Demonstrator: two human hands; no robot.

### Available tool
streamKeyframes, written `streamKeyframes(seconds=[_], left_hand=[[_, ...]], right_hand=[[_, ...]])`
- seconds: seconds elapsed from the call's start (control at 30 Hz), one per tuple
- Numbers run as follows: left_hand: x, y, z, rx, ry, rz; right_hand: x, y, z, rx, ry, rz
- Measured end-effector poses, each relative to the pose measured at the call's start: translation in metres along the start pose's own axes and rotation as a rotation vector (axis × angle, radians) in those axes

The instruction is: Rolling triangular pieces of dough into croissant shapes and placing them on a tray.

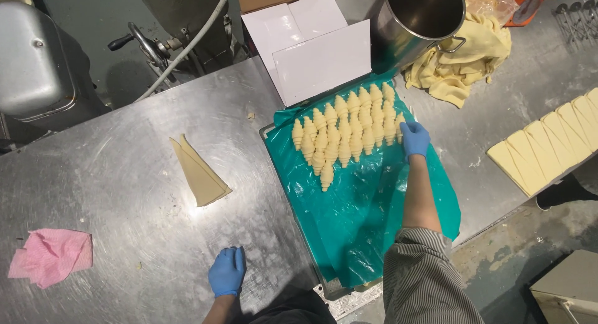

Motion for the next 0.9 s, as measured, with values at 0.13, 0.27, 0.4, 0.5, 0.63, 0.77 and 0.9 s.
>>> streamKeyframes(seconds=[0.13,0.27,0.4,0.5,0.63,0.77,0.9], left_hand=[[0.001,-0.003,-0.002,0.013,0.012,-0.014],[0.001,-0.002,-0.002,0.001,-0.007,0.001],[0.004,0.002,0.004,-0.015,0.007,-0.015],[0.004,0.002,0.001,-0.033,-0.009,-0.010],[0.004,0.007,-0.002,-0.129,-0.069,0.010],[0.003,0.006,-0.008,-0.112,-0.014,-0.008],[0.002,0.002,-0.015,-0.112,-0.068,0.011]], right_hand=[[-0.001,-0.001,-0.008,-0.058,-0.118,0.047],[0.009,0.003,0.021,0.074,-0.196,-0.013],[0.012,0.008,0.025,0.078,-0.146,0.009],[0.011,0.009,0.033,-0.070,0.013,0.155],[-0.080,-0.011,-0.089,-0.151,0.301,0.452],[-0.216,-0.130,-0.196,0.040,0.498,0.274],[-0.327,-0.290,-0.236,0.047,0.696,-0.454]])
Point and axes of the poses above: each hand's wrist, its own x-axis towards the middle knuckle, its own y-axis out of the back of the hand, z = x × y, the point moved 5 cm from there along x, towards the middle knuckle, and after that the axes turned 9 degrees about -z, right-handed, at the moved point
